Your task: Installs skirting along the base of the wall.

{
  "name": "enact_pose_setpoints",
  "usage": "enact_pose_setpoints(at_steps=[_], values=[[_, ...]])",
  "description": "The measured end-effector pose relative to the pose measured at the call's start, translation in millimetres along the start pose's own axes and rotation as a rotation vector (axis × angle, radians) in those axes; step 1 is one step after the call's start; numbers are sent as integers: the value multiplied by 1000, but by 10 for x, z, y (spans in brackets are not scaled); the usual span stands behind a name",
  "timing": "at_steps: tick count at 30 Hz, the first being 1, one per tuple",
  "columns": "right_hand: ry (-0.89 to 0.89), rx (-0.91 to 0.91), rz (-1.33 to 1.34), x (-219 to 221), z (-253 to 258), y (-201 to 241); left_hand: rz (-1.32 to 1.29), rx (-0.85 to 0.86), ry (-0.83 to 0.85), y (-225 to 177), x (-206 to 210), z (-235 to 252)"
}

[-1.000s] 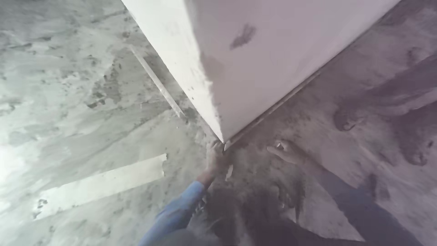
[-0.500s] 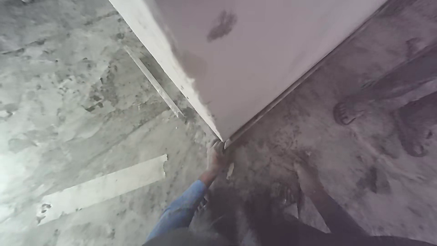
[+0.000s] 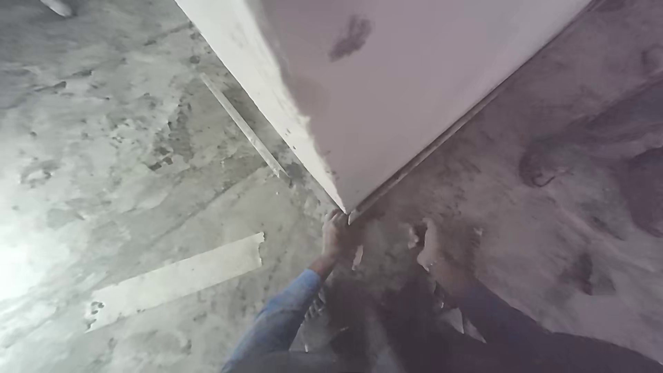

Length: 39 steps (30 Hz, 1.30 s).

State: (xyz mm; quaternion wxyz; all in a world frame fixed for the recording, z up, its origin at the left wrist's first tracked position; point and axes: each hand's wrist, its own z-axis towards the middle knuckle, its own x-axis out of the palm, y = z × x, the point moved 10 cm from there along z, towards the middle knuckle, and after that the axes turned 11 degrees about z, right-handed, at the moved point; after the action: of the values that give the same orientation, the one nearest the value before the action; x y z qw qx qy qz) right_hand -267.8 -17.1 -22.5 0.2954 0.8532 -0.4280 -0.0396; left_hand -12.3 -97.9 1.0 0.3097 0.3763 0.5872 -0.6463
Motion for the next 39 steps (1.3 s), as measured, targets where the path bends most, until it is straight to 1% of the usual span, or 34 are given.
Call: enact_pose_setpoints(at_steps=[5,8,10,12,14,18,20,22,24,27,29,33,35,38,39], values=[[-13,66,103,360,214,-297,45,-15,65,14,62,-1],[-3,92,188,439,262,-392,34,11,19,46,78,24],[17,89,175,384,255,-325,25,22,8,50,97,2],[9,55,165,246,276,-246,20,38,15,69,110,-2],[0,26,152,198,321,-163,17,38,-8,63,101,35],[-38,65,138,438,264,-237,9,17,-4,25,99,-9],[-21,77,145,419,265,-281,10,48,-27,5,61,-18],[18,67,114,326,328,-200,-3,52,-55,-6,60,16],[20,67,158,238,379,-171,-21,39,-48,25,52,24],[10,76,154,354,369,-134,-10,-24,58,27,99,-10],[-7,85,142,440,343,-131,-1,-25,43,18,87,24],[32,81,179,324,372,-69,-38,8,-47,8,59,43],[25,69,197,309,402,-58,-36,-7,-46,3,38,21],[10,51,178,429,417,-26,-27,-37,-8,-19,58,12],[7,59,177,402,415,-54,-19,-41,7,-16,60,-14]])
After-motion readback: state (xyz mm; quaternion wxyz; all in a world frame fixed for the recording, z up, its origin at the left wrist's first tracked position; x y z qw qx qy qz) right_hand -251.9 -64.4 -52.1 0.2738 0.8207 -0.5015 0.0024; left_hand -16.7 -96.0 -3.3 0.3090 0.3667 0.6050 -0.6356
